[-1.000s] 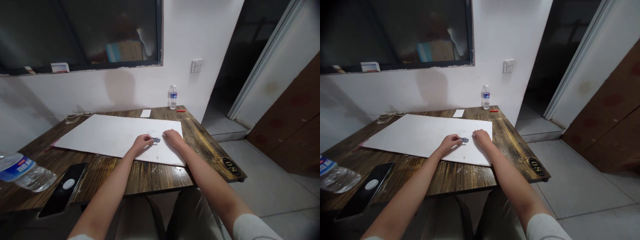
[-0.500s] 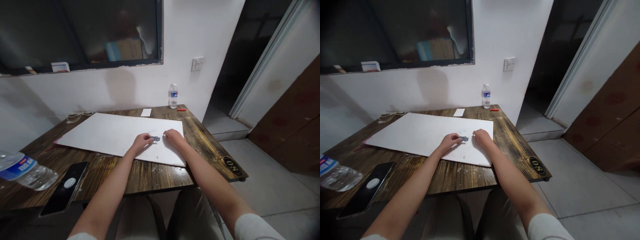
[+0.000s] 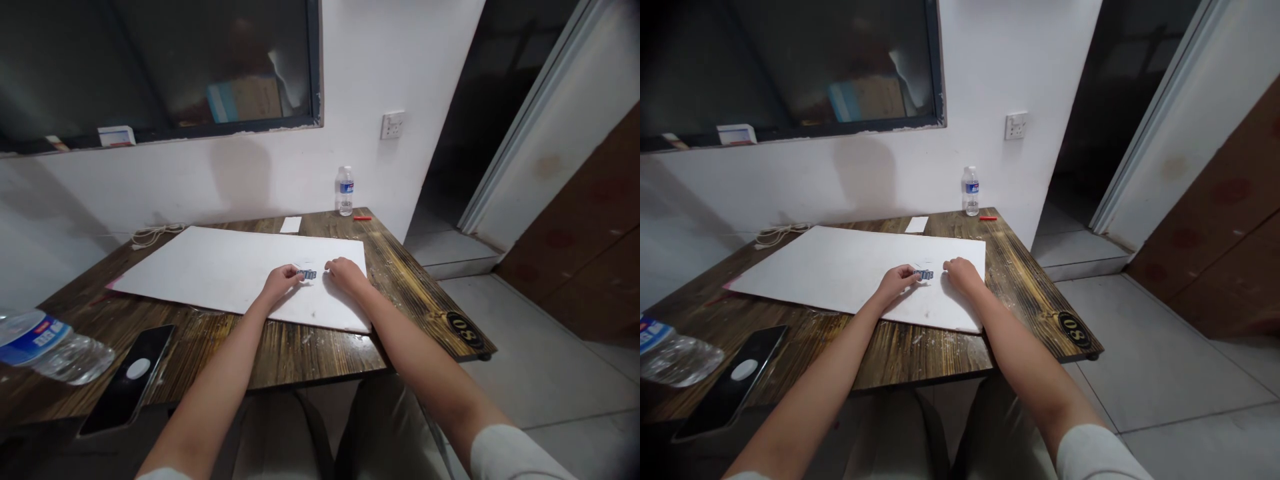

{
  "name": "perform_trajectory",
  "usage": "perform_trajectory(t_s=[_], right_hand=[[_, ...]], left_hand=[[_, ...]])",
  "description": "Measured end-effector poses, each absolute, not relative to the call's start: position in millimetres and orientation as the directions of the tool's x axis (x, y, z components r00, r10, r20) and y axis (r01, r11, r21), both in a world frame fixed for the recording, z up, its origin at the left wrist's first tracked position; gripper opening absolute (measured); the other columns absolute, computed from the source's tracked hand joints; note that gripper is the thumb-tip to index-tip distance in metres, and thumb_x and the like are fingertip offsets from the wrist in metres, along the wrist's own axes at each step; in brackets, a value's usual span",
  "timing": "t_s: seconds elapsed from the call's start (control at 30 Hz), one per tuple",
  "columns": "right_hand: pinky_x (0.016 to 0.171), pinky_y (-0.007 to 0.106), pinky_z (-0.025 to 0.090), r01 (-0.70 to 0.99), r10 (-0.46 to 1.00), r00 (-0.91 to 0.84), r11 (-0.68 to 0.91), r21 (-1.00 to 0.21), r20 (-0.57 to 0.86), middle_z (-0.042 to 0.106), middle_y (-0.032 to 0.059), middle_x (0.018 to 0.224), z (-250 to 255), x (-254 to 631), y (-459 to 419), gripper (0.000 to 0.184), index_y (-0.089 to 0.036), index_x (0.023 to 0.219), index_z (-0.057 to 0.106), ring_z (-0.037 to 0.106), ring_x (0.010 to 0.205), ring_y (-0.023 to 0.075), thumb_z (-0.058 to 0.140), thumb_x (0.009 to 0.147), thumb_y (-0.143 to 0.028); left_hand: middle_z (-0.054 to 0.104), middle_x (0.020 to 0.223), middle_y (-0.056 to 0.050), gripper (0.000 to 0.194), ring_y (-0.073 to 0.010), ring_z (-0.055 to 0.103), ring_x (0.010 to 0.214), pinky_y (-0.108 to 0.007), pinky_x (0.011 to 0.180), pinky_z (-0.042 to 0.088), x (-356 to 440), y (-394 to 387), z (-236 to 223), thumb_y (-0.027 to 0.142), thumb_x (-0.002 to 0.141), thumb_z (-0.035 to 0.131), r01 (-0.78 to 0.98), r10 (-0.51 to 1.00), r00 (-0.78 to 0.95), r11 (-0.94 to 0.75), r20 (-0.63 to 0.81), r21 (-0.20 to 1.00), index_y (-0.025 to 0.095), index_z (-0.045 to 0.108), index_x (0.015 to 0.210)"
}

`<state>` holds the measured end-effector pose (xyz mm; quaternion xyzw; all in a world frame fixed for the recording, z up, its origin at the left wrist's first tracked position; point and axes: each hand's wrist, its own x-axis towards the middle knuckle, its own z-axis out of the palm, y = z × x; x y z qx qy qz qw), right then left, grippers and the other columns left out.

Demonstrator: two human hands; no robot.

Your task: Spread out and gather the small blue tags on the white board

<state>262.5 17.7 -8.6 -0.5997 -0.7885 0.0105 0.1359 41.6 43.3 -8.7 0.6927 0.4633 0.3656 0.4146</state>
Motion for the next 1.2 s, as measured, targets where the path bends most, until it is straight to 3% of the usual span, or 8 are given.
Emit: perform_trajectory(t_s=[0.33, 0.47, 0.6, 0.77, 0.93, 1.03, 1.2], right_hand=[[0.079, 0.031, 0.041, 0.948, 0.948, -0.198, 0.25, -0.197, 0.251, 0.069, 0.0141, 0.103, -10.0, 261.0, 16.9, 0.035, -0.015, 0.115, 0.065, 0.06, 0.098, 0.0257, 0.047, 0.086, -0.01], [0.077, 0.028, 0.043, 0.902, 0.923, -0.178, 0.291, -0.318, 0.34, 0.07, 0.0099, 0.106, -7.8, 256.6, 14.3, 0.036, -0.018, 0.118, 0.063, 0.061, 0.094, 0.0212, 0.048, 0.086, -0.01], [0.075, 0.024, 0.044, 0.772, 0.881, -0.258, 0.435, -0.464, 0.397, 0.072, 0.0044, 0.098, -6.7, 247.9, 12.0, 0.032, -0.02, 0.112, 0.065, 0.062, 0.082, 0.0156, 0.054, 0.083, -0.01], [0.072, 0.023, 0.043, 0.665, 0.875, -0.252, 0.468, -0.582, 0.414, 0.072, 0.0013, 0.084, -10.7, 243.0, 12.2, 0.016, -0.02, 0.096, 0.07, 0.062, 0.073, 0.0129, 0.06, 0.085, -0.016], [0.076, 0.026, 0.043, 0.664, 0.844, -0.228, 0.5, -0.557, 0.486, 0.067, 0.0038, 0.087, -14.7, 245.0, 13.9, 0.002, -0.019, 0.081, 0.071, 0.06, 0.083, 0.0156, 0.07, 0.08, -0.019], [0.079, 0.027, 0.043, 0.633, 0.816, -0.251, 0.545, -0.55, 0.52, 0.062, 0.0048, 0.095, -15.3, 244.2, 13.5, 0.004, -0.02, 0.08, 0.069, 0.057, 0.091, 0.0172, 0.072, 0.077, -0.02], [0.073, 0.026, 0.037, 0.695, 0.843, -0.321, 0.519, -0.497, 0.432, 0.061, 0.002, 0.085, -14.2, 239.0, 11.4, 0.011, -0.019, 0.082, 0.063, 0.053, 0.081, 0.0163, 0.073, 0.077, -0.022]], left_hand=[[0.068, 0.073, -0.003, 0.027, -0.0131, 0.054, 0.061, -0.025, 0.056, 0.04, 39.4, 45.5, -9.8, 0.043, 0.071, 0.069, 0.374, 0.95, 0.278, -0.243, 0.141, 0.895, 0.016, 0.065, 0.074], [0.065, 0.069, -0.002, 0.029, -0.0131, 0.052, 0.06, -0.025, 0.055, 0.039, 38.4, 49.2, -12.3, 0.045, 0.069, 0.07, 0.394, 0.959, 0.24, -0.241, 0.153, 0.887, 0.017, 0.064, 0.072], [0.062, 0.065, 0.0, 0.027, -0.0138, 0.053, 0.061, -0.025, 0.056, 0.039, 36.4, 53.8, -16.0, 0.044, 0.07, 0.068, 0.432, 0.963, 0.194, -0.253, 0.185, 0.866, 0.018, 0.062, 0.07], [0.065, 0.068, -0.001, 0.023, -0.0159, 0.057, 0.067, -0.027, 0.062, 0.042, 36.9, 52.7, -16.4, 0.041, 0.068, 0.071, 0.442, 0.939, 0.291, -0.302, 0.183, 0.844, 0.018, 0.066, 0.07], [0.067, 0.071, -0.003, 0.02, -0.0171, 0.06, 0.068, -0.028, 0.064, 0.044, 38.9, 45.0, -12.5, 0.037, 0.067, 0.073, 0.424, 0.903, 0.408, -0.317, 0.133, 0.848, 0.017, 0.07, 0.073], [0.068, 0.071, -0.003, 0.02, -0.0174, 0.06, 0.068, -0.029, 0.063, 0.045, 38.3, 43.5, -12.4, 0.035, 0.066, 0.073, 0.426, 0.892, 0.436, -0.323, 0.121, 0.845, 0.017, 0.071, 0.073], [0.068, 0.069, -0.002, 0.023, -0.0168, 0.058, 0.066, -0.028, 0.061, 0.042, 36.0, 45.2, -13.3, 0.039, 0.063, 0.076, 0.496, 0.862, 0.489, -0.399, 0.131, 0.771, 0.019, 0.075, 0.075]])
